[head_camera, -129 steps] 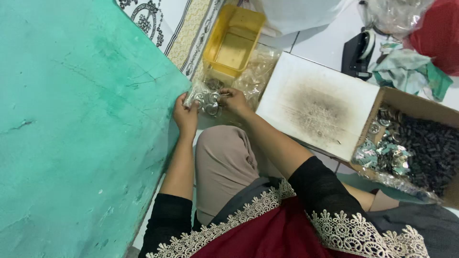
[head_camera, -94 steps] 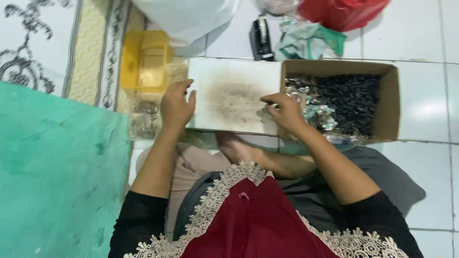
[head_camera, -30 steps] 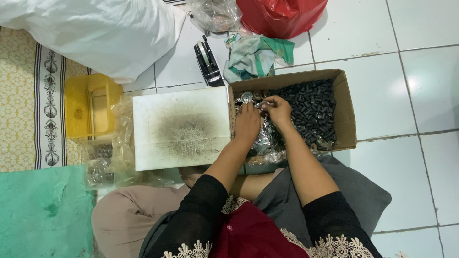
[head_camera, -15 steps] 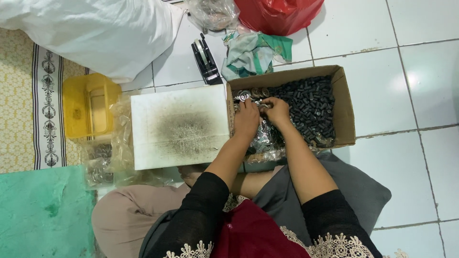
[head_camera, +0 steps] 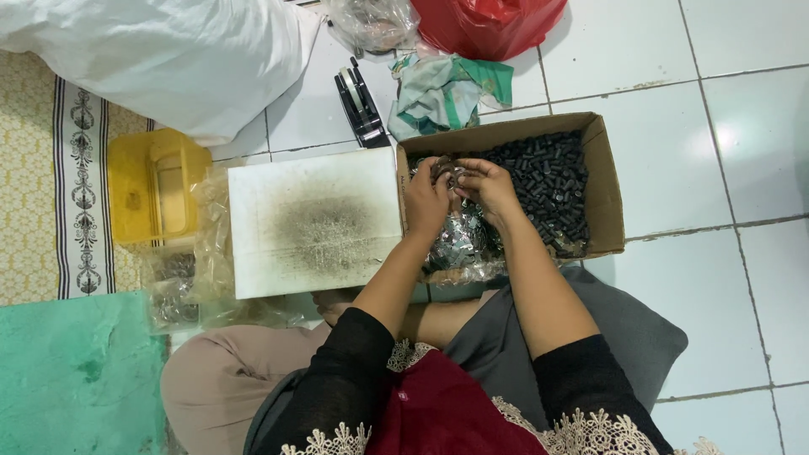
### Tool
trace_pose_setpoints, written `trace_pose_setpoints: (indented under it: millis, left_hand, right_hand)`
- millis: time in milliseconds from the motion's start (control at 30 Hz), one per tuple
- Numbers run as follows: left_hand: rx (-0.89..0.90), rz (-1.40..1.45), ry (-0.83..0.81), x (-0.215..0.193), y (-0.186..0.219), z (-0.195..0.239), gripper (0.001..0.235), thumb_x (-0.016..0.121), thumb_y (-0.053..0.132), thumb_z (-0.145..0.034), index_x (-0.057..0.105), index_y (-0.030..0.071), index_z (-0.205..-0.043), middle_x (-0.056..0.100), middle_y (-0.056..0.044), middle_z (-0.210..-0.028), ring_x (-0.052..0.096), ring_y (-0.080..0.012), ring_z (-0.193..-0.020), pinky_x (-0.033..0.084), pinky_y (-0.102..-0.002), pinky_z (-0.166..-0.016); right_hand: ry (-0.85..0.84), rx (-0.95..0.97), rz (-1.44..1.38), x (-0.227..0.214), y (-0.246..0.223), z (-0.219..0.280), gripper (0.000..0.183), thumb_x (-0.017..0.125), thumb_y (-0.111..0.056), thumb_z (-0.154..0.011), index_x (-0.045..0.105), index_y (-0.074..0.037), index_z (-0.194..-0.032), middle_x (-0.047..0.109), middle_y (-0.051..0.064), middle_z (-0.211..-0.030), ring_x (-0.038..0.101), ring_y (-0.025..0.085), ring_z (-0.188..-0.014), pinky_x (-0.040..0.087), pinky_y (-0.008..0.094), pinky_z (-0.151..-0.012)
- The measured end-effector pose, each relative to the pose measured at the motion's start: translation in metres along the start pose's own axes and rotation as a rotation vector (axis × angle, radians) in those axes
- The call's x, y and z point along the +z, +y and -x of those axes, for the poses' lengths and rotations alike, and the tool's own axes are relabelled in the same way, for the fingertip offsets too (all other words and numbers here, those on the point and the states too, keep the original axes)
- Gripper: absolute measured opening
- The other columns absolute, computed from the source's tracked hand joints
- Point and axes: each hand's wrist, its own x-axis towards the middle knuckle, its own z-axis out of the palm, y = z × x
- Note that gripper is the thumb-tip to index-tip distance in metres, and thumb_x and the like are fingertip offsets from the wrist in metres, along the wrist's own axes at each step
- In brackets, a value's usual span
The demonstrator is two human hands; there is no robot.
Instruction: The person sorts circular metal components from a large box, places them into a clear plastic bag, and then folds the bag closed.
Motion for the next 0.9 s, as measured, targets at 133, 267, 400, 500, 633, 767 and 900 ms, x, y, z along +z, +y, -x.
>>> trace_pose_setpoints:
  millis: [133,267,400,500,633,767,900]
  left_hand:
    - [-0.021,-0.003,0.010,-0.003,-0.001,-0.001,0.029,0.073,0.013,-0.094,0.062,0.006,-0.120,0.071,-0.023,-0.098,0.071,-0.0444,-0.096,0.059,-0.050,-0.081]
    - [-0.133,0.115,0.012,-0.001,-0.002,-0.004,0.029,0.075,0.012,-0.094,0.063,0.008,-0.119,0.072,-0.020,-0.100,0.072,-0.0402,-0.094,0.059,-0.047,-0.080]
    - [-0.241,0.252,0.027,-0.003,-0.006,-0.009,0.021,0.070,0.009,-0.098,0.065,0.008,-0.118,0.072,-0.017,-0.094,0.076,-0.0279,-0.075,0.064,-0.037,-0.066]
    - [-0.303,0.347,0.016,-0.003,-0.010,-0.012,0.018,0.067,0.002,-0.098,0.065,0.003,-0.116,0.072,-0.024,-0.099,0.076,-0.0290,-0.073,0.066,-0.033,-0.057]
    - [-0.401,0.471,0.029,-0.010,0.004,-0.014,0.025,0.071,-0.001,-0.093,0.065,0.001,-0.117,0.072,-0.027,-0.103,0.075,-0.0294,-0.079,0.068,-0.032,-0.063]
    - [-0.460,0.519,-0.007,-0.008,-0.004,-0.014,0.031,0.078,-0.002,-0.086,0.069,0.002,-0.115,0.073,-0.023,-0.100,0.074,-0.0217,-0.077,0.069,-0.028,-0.064]
    - [-0.457,0.560,-0.027,-0.023,0.006,-0.013,0.035,0.084,-0.003,-0.080,0.070,0.001,-0.112,0.072,-0.021,-0.091,0.072,-0.0214,-0.073,0.067,-0.030,-0.061]
  right_hand:
    - [0.003,0.008,-0.034,0.003,-0.003,0.000,0.046,0.077,0.001,-0.080,0.069,-0.006,-0.124,0.074,0.009,-0.102,0.076,0.020,-0.088,0.068,0.036,-0.081]
    - [-0.020,0.012,-0.031,0.009,-0.008,0.006,0.051,0.083,-0.002,-0.076,0.069,-0.005,-0.125,0.073,0.009,-0.104,0.075,0.020,-0.088,0.067,0.035,-0.080]
    - [-0.013,-0.010,-0.018,0.006,0.002,-0.001,0.054,0.088,0.000,-0.071,0.070,-0.005,-0.122,0.072,0.010,-0.103,0.076,0.023,-0.087,0.068,0.038,-0.076]
    - [0.045,-0.055,-0.050,0.006,0.001,-0.003,0.056,0.088,0.003,-0.069,0.070,-0.004,-0.121,0.071,0.009,-0.101,0.074,0.021,-0.083,0.069,0.034,-0.070]
    - [0.065,-0.091,-0.070,0.000,0.006,-0.011,0.058,0.090,0.004,-0.065,0.070,-0.005,-0.119,0.070,0.007,-0.098,0.074,0.019,-0.082,0.070,0.033,-0.071]
    - [0.081,-0.126,-0.067,0.005,-0.004,-0.001,0.058,0.090,0.003,-0.065,0.071,-0.006,-0.118,0.071,0.006,-0.097,0.072,0.017,-0.083,0.070,0.032,-0.070]
    - [0.043,-0.140,-0.087,0.012,-0.022,0.015,0.057,0.088,0.005,-0.065,0.071,-0.008,-0.118,0.071,0.005,-0.096,0.073,0.017,-0.081,0.070,0.032,-0.070]
